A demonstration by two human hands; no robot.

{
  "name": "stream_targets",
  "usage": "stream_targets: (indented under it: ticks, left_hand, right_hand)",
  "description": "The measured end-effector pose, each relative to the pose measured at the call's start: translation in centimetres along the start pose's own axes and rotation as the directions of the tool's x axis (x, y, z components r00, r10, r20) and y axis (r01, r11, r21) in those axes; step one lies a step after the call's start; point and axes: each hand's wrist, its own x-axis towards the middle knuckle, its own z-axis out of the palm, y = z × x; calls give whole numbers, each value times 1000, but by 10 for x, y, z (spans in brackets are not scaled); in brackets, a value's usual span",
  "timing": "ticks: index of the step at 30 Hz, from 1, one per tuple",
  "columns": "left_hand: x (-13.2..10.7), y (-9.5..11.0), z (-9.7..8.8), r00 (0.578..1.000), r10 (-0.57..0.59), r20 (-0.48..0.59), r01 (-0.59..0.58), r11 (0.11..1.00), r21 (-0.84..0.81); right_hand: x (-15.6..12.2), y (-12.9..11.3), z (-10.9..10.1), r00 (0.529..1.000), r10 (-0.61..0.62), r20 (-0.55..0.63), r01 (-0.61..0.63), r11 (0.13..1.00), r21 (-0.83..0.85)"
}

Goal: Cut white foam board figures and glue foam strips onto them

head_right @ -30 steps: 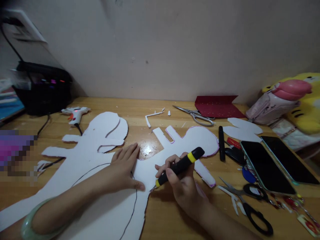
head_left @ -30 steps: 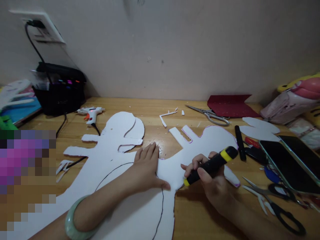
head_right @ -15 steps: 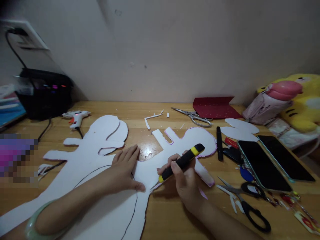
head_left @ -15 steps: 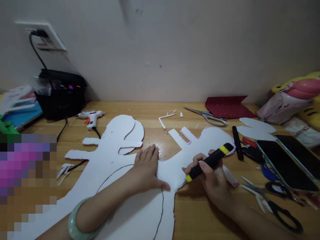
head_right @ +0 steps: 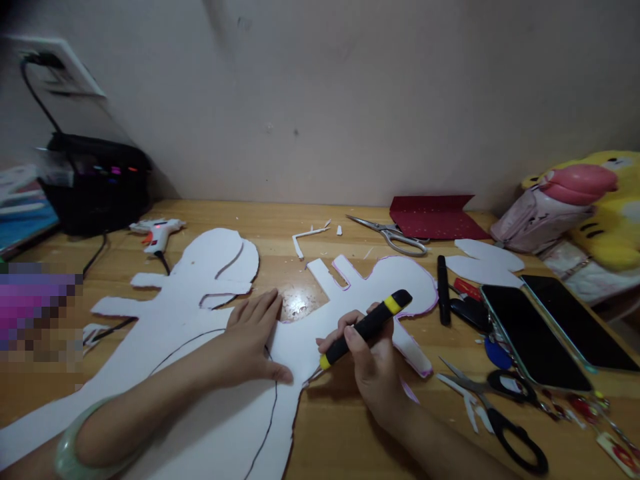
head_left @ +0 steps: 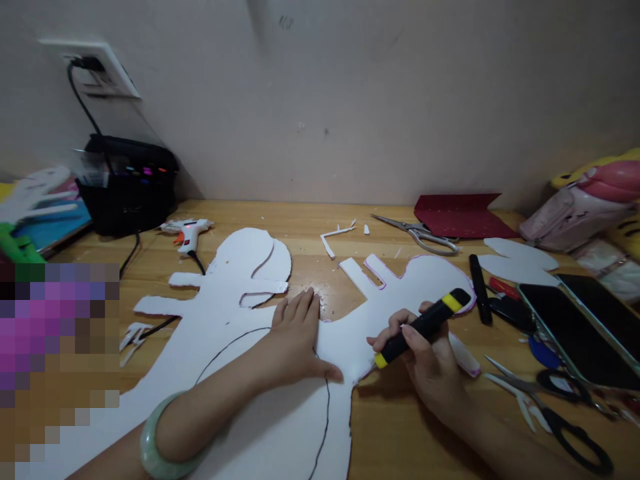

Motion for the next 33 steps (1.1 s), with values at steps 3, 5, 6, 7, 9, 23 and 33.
stream_targets:
  ticks: [3,5,6,7,9,23,33]
  left_hand:
    - [0,0,-1,1000,2,8,-2,1000,-1]
    - [0,0,-1,1000,1,7,-1,1000,4]
    - [0,0,-1,1000,-1,6,1,1000,6]
    - [0,0,-1,1000,-5,7,5,1000,8]
    - [0,0,0,1000,-13,11,13,1000,15]
    - [-1,1,0,1000,-17,9,17,1000,0]
    - [1,-1,2,1000,-12,-20,12,1000,-14]
  right_hand:
    - [-2,3,-2,1000,7,11,-6,1000,-16]
    - [-3,3,-1,1000,15,22,-14,999,-33]
    - [-3,3,-1,1000,18,26,-17,999,-38]
    - [-3,2,0,999,23,30,-22,999,-44]
    - [-3,0,2,999,26,31,-24,998,-51]
    - [3,0,1,972,217,-93,-222,974,-50]
    - [13,-39,-1,913,404,-57,-406,914,-21]
